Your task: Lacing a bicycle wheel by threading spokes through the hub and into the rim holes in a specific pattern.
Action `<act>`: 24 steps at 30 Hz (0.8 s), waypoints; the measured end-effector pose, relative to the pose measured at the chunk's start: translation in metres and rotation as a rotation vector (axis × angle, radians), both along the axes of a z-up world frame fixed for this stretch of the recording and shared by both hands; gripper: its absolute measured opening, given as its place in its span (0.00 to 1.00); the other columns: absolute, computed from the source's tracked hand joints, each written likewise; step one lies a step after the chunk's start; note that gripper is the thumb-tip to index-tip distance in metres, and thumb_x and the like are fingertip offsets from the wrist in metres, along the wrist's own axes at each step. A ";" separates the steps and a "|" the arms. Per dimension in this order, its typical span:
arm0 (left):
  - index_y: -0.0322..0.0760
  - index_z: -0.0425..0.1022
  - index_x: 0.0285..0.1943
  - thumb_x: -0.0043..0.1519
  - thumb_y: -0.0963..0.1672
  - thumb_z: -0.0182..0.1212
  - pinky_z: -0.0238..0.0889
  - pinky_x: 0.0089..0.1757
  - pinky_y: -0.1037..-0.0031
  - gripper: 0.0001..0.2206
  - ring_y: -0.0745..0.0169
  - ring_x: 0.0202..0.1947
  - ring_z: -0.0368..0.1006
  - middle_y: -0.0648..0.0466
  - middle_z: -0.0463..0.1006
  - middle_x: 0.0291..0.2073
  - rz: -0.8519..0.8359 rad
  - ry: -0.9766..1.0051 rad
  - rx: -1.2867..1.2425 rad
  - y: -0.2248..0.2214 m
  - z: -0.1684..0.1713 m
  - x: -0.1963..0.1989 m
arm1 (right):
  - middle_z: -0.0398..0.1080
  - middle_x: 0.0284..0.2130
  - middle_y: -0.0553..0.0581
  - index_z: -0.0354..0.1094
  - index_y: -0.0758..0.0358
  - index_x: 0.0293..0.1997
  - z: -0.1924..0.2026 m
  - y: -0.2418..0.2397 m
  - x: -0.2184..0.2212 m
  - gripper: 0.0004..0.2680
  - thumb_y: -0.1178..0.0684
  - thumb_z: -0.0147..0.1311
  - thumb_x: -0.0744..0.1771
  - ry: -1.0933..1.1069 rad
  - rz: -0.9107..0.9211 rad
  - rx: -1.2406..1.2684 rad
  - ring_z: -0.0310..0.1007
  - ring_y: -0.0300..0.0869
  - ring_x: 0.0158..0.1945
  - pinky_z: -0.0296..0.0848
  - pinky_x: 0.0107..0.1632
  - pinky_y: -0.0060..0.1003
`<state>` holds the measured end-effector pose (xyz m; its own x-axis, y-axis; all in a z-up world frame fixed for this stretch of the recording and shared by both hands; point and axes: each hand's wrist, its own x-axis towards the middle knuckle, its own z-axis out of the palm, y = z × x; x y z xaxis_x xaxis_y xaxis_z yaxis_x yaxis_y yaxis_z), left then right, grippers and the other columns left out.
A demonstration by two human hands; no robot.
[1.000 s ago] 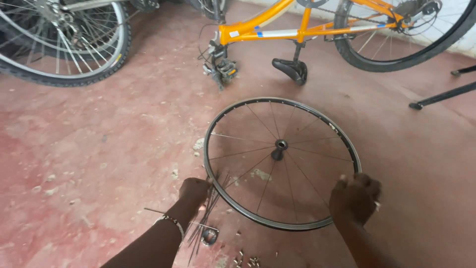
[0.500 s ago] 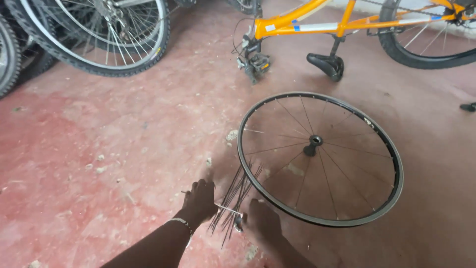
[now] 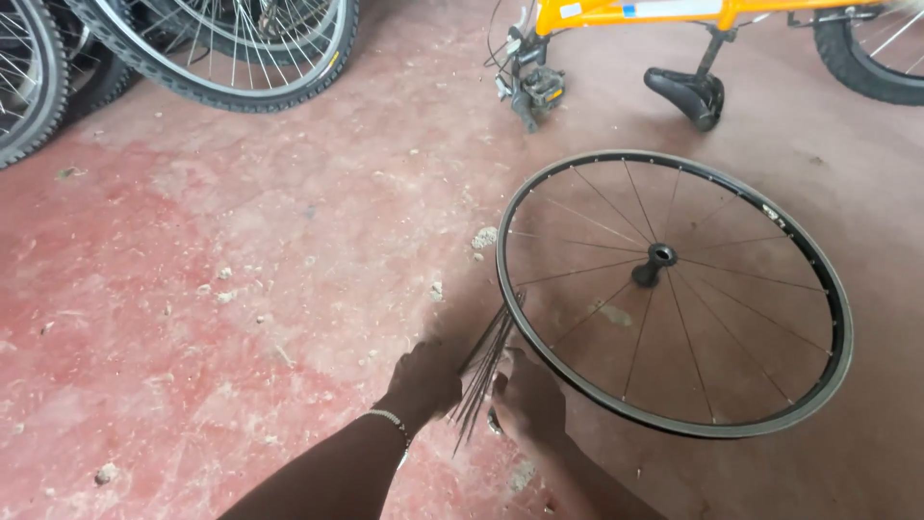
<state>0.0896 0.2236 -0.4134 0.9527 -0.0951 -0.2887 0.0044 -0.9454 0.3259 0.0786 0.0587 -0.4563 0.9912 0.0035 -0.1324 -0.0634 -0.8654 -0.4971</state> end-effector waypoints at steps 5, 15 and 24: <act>0.45 0.79 0.43 0.59 0.45 0.58 0.72 0.49 0.61 0.07 0.49 0.46 0.78 0.51 0.80 0.44 0.126 0.059 -0.089 0.013 -0.016 0.007 | 0.75 0.49 0.61 0.65 0.60 0.59 0.019 0.005 -0.011 0.15 0.52 0.50 0.66 0.015 -0.139 0.084 0.76 0.54 0.52 0.74 0.55 0.48; 0.40 0.80 0.39 0.54 0.37 0.53 0.74 0.47 0.62 0.11 0.46 0.42 0.79 0.45 0.82 0.38 0.269 0.009 -0.312 0.002 -0.022 0.017 | 0.74 0.37 0.66 0.76 0.67 0.37 0.038 0.033 -0.008 0.10 0.55 0.45 0.66 0.283 -0.384 0.090 0.79 0.53 0.33 0.78 0.38 0.48; 0.37 0.84 0.40 0.53 0.42 0.65 0.75 0.38 0.74 0.08 0.60 0.32 0.80 0.50 0.84 0.31 0.394 0.148 -0.520 0.001 -0.053 0.032 | 0.74 0.33 0.61 0.80 0.57 0.40 0.020 0.054 -0.014 0.19 0.31 0.52 0.67 0.041 -0.296 0.223 0.76 0.47 0.36 0.74 0.37 0.45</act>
